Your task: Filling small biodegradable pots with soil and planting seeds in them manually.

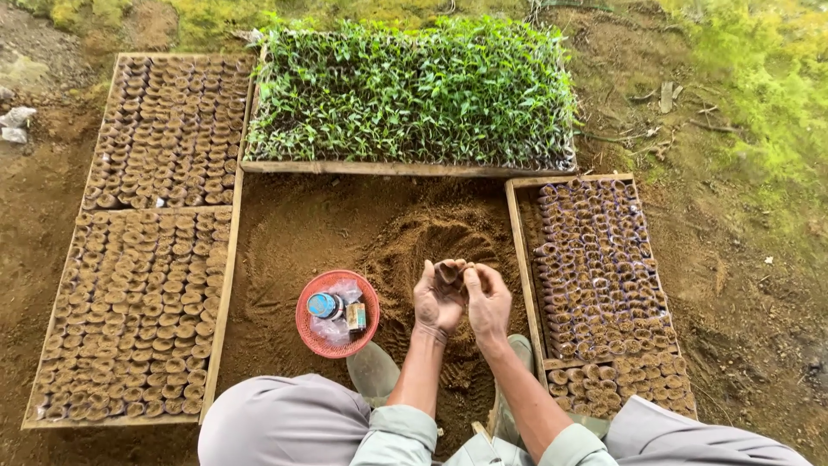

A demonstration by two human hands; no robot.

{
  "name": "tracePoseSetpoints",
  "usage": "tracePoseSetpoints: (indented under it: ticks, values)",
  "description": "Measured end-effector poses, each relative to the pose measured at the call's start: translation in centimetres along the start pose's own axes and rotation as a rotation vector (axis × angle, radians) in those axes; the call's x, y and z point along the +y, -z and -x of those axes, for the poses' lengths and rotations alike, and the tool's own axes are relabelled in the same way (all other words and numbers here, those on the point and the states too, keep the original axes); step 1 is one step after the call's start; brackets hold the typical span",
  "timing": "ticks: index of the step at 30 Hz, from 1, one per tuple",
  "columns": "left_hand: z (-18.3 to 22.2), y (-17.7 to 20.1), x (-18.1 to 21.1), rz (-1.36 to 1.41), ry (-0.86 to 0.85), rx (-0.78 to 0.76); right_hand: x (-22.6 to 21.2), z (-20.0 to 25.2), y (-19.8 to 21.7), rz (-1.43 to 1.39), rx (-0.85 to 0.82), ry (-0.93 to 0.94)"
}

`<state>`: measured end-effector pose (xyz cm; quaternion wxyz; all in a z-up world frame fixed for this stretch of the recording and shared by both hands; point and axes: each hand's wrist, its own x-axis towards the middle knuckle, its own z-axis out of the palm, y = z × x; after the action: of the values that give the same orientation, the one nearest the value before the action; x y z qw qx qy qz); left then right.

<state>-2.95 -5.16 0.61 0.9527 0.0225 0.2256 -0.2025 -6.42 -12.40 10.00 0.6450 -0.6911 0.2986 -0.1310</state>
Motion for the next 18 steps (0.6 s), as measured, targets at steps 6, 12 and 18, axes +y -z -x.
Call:
tracePoseSetpoints:
  ticks: [6,12,18]
  values:
    - [0.0,-0.2,0.3,-0.051,-0.030,0.008,2.9,-2.4,1.5,0.092,-0.156,-0.070]
    - [0.9,-2.6,-0.3,-0.078,-0.068,0.037,3.0,-3.2,0.3,0.079,-0.202,-0.101]
    - [0.2,-1.5,-0.9,-0.083,-0.053,0.035,3.4,-3.1,0.5,0.365,-0.224,0.222]
